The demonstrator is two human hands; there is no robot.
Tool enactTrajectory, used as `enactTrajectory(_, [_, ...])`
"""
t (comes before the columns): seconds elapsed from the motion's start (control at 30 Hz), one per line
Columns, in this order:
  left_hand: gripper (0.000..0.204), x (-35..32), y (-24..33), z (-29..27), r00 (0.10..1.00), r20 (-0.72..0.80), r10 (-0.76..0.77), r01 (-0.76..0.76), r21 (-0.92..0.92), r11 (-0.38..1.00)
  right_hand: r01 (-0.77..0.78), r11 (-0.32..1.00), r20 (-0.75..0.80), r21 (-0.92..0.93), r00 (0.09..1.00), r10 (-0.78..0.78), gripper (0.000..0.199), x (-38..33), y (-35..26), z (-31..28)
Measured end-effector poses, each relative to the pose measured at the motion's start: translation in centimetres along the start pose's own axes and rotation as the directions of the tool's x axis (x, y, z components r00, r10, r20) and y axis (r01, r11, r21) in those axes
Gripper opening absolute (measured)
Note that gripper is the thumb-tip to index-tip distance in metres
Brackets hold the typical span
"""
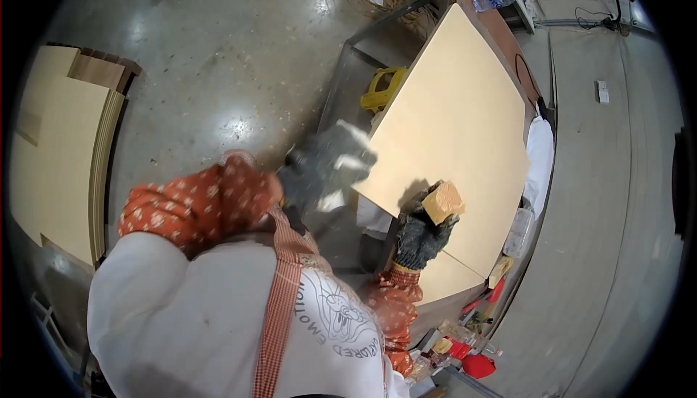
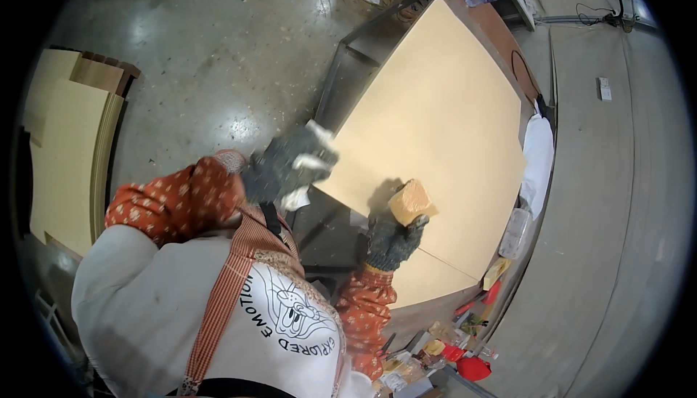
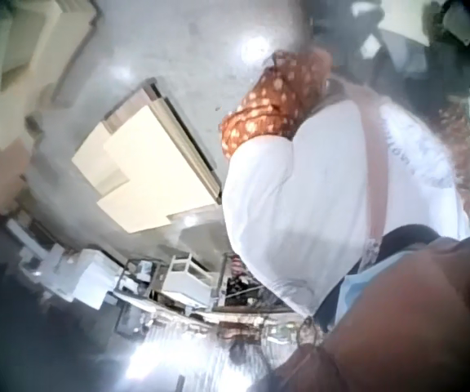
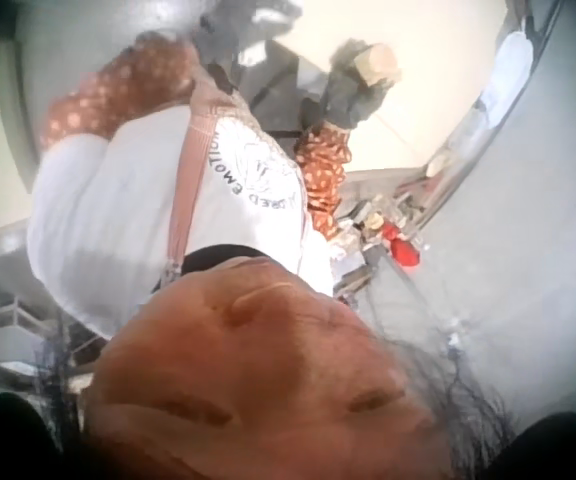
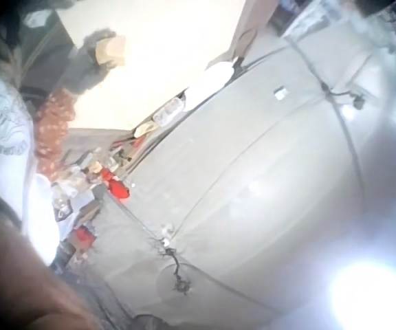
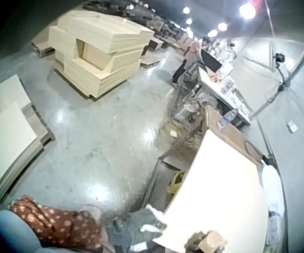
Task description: The person sands the surface of a wooden board using a sanding block by hand and then wipes the dust away with a cloth.
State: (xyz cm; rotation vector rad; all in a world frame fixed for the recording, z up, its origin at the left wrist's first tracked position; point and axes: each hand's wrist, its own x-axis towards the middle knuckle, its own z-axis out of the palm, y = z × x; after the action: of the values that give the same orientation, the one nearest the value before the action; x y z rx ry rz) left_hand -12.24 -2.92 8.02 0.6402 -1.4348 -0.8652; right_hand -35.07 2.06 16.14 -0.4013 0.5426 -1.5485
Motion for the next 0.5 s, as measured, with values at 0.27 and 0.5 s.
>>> enactTrajectory(0.27, [0.012, 4.0, -0.5, -0.8, 0.995, 0.073, -0.065, 0.069, -0.054, 0.996, 0.067, 0.998, -0.086, -0.02, 0.994, -0.068, 0.063, -0.5, 0.3, -0.2])
enactTrajectory(0.5, [0.028, 18.4, -10.3, -0.1, 0.883, 0.165, -0.439, 0.467, -0.402, 0.788, 0.129, 0.97, -0.127, -0.208, 0.979, -0.158, 0.071, -0.6, 0.8, 0.8])
